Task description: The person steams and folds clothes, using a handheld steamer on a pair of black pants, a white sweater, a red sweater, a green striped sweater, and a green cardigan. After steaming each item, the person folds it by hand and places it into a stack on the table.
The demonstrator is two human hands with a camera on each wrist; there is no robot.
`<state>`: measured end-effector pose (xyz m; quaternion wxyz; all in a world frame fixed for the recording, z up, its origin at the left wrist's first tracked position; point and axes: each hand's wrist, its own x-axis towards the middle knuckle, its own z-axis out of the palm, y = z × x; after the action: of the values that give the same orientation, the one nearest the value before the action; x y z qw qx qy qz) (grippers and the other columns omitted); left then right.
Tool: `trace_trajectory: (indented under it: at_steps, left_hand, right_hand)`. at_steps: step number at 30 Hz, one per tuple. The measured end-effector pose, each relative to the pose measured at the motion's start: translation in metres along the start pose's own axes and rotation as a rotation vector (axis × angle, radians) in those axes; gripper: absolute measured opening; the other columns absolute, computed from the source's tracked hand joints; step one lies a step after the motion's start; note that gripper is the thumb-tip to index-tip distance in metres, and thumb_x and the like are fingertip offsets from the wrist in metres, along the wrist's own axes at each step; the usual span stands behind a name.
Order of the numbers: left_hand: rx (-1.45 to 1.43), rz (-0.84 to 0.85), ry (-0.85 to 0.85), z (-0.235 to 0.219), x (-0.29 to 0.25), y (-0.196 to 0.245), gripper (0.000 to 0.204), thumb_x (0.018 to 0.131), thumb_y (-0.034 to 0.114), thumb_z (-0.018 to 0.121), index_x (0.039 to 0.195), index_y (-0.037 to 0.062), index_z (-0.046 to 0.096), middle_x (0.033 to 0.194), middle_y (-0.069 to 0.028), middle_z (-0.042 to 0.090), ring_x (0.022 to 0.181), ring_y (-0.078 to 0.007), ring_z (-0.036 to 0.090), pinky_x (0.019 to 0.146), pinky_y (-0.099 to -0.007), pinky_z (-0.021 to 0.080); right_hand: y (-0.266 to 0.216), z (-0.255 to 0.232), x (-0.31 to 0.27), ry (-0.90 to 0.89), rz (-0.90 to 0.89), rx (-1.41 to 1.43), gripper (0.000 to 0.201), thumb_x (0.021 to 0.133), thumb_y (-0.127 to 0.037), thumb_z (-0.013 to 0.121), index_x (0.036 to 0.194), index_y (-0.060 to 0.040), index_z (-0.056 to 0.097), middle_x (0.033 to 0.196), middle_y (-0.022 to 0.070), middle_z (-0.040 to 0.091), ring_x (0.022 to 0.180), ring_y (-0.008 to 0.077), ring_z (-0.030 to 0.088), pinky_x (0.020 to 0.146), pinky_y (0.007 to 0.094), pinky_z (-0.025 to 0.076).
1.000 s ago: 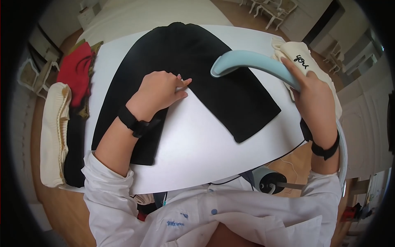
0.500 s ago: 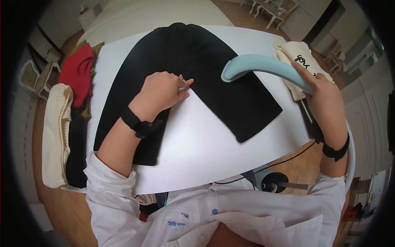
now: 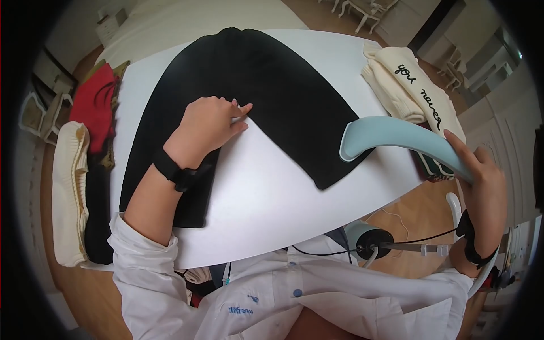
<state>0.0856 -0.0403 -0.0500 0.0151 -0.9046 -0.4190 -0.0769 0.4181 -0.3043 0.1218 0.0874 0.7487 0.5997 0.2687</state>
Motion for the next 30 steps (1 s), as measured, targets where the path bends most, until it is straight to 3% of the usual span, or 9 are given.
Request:
trace_trajectory:
  at_steps: [16, 17, 24, 26, 30]
  left_hand:
    - [-0.007, 0.028, 0.042, 0.004, 0.001, -0.002, 0.030, 0.091, 0.034, 0.078, 0.116, 0.0184, 0.080, 0.092, -0.0087, 0.076, 0.084, -0.0265, 0.074, 0.078, -0.0392, 0.059]
    - [0.005, 0.019, 0.022, 0.001, 0.000, -0.001, 0.030, 0.090, 0.034, 0.078, 0.115, 0.0177, 0.080, 0.091, -0.0097, 0.076, 0.084, -0.0269, 0.074, 0.078, -0.0396, 0.059]
    - [-0.014, 0.039, 0.039, 0.001, 0.000, -0.004, 0.028, 0.090, 0.033, 0.078, 0.113, 0.0176, 0.080, 0.089, -0.0102, 0.075, 0.083, -0.0273, 0.074, 0.077, -0.0401, 0.059]
    - [-0.009, 0.034, 0.059, 0.004, 0.001, -0.004, 0.027, 0.090, 0.033, 0.078, 0.113, 0.0181, 0.080, 0.088, -0.0089, 0.075, 0.082, -0.0265, 0.074, 0.076, -0.0400, 0.058]
    - [0.011, 0.009, 0.021, 0.004, 0.001, -0.002, 0.027, 0.091, 0.033, 0.077, 0.113, 0.0185, 0.080, 0.089, -0.0076, 0.075, 0.082, -0.0256, 0.073, 0.075, -0.0394, 0.058]
  right_hand:
    - [-0.074, 0.052, 0.101, 0.197, -0.269, 0.242, 0.080, 0.081, -0.003, 0.080, 0.149, -0.0373, 0.056, 0.086, 0.0137, 0.064, 0.072, 0.0316, 0.067, 0.071, 0.0436, 0.055]
    - [-0.077, 0.053, 0.103, 0.245, -0.305, 0.273, 0.067, 0.087, -0.006, 0.075, 0.146, -0.0346, 0.060, 0.085, 0.0171, 0.065, 0.070, 0.0315, 0.067, 0.067, 0.0412, 0.055]
    - [-0.069, 0.046, 0.076, 0.159, -0.255, 0.237, 0.069, 0.087, -0.008, 0.076, 0.147, -0.0367, 0.058, 0.084, 0.0144, 0.065, 0.070, 0.0304, 0.067, 0.065, 0.0414, 0.055]
    - [-0.061, 0.037, 0.061, 0.079, -0.188, 0.245, 0.076, 0.081, -0.006, 0.080, 0.148, -0.0357, 0.059, 0.082, 0.0128, 0.062, 0.072, 0.0324, 0.067, 0.071, 0.0449, 0.054]
    - [-0.035, 0.027, 0.031, 0.057, -0.170, 0.231, 0.076, 0.079, -0.002, 0.081, 0.145, -0.0352, 0.062, 0.079, 0.0117, 0.059, 0.067, 0.0300, 0.063, 0.067, 0.0434, 0.052]
